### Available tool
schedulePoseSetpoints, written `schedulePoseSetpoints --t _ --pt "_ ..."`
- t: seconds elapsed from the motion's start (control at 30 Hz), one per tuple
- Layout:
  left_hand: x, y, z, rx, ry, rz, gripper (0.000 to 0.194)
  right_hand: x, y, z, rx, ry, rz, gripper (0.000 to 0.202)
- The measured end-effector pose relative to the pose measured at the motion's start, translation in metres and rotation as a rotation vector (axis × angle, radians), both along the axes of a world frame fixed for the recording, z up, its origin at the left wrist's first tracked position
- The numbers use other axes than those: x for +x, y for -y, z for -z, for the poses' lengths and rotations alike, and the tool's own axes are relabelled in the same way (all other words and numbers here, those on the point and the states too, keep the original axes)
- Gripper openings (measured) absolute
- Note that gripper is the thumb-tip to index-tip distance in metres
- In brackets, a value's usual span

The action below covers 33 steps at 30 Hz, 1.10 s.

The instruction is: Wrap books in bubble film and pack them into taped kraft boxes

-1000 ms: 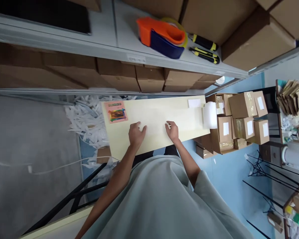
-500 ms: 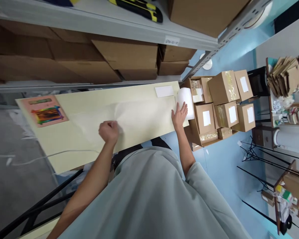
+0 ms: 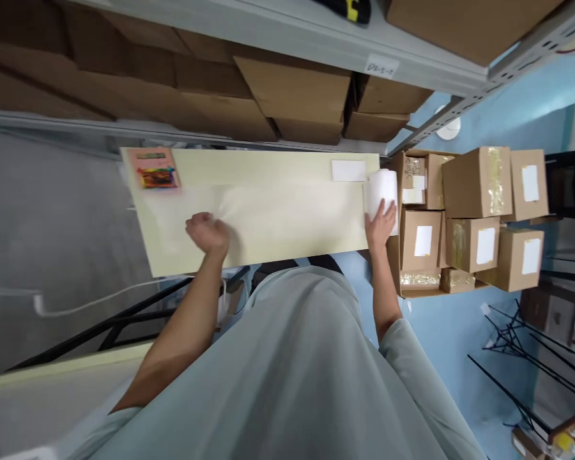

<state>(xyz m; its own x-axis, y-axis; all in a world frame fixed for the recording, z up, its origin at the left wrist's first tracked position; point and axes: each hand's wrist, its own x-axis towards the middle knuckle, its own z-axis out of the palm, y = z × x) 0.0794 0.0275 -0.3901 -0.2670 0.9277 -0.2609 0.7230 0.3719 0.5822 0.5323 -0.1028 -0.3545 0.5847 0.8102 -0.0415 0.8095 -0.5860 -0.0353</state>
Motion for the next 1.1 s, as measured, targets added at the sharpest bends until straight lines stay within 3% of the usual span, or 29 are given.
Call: schedulePoseSetpoints --t 0.07,0.17,0.23,0.33,0.47,0.57,0.67,0.87,0.97,1.1 --pt "-0.010 0.004 0.006 -0.061 -0.083 0.013 0.074 0.008 0.001 0.004 -0.008 0.014 0.029 0.076" --pt "-0.016 0.011 0.017 -0.178 -0.157 0.173 0.098 0.019 0.005 0.008 -0.012 0.018 0.035 0.079" --pt "-0.018 0.015 0.025 -0.222 -0.181 0.242 0.101 0.022 0.008 0.009 -0.016 0.016 0.020 0.080" --pt "-0.022 0.021 0.031 -0.267 -0.199 0.244 0.102 0.018 0.008 0.007 -0.012 0.025 0.023 0.080" --pt "-0.025 0.028 0.029 -0.262 -0.171 0.231 0.101 -0.018 -0.011 0.001 0.046 0.072 0.024 0.081" --pt "-0.034 0.025 0.025 -0.172 -0.117 0.208 0.089 -0.080 -0.038 -0.003 0.091 -0.030 -0.130 0.077" --pt "-0.062 0.006 0.019 -0.050 -0.068 0.133 0.070 -0.174 -0.071 -0.004 0.122 -0.306 -0.362 0.064" --pt "-0.151 -0.084 0.014 0.032 -0.054 -0.014 0.050 -0.384 -0.158 0.004 0.037 -0.807 -0.720 0.046" --pt "-0.183 -0.130 0.021 -0.036 -0.071 -0.034 0.036 -0.459 -0.212 0.020 -0.042 -0.842 -0.754 0.046" --pt "-0.201 -0.171 0.041 -0.095 0.023 -0.036 0.018 -0.509 -0.256 0.048 -0.204 -0.833 -0.615 0.052"
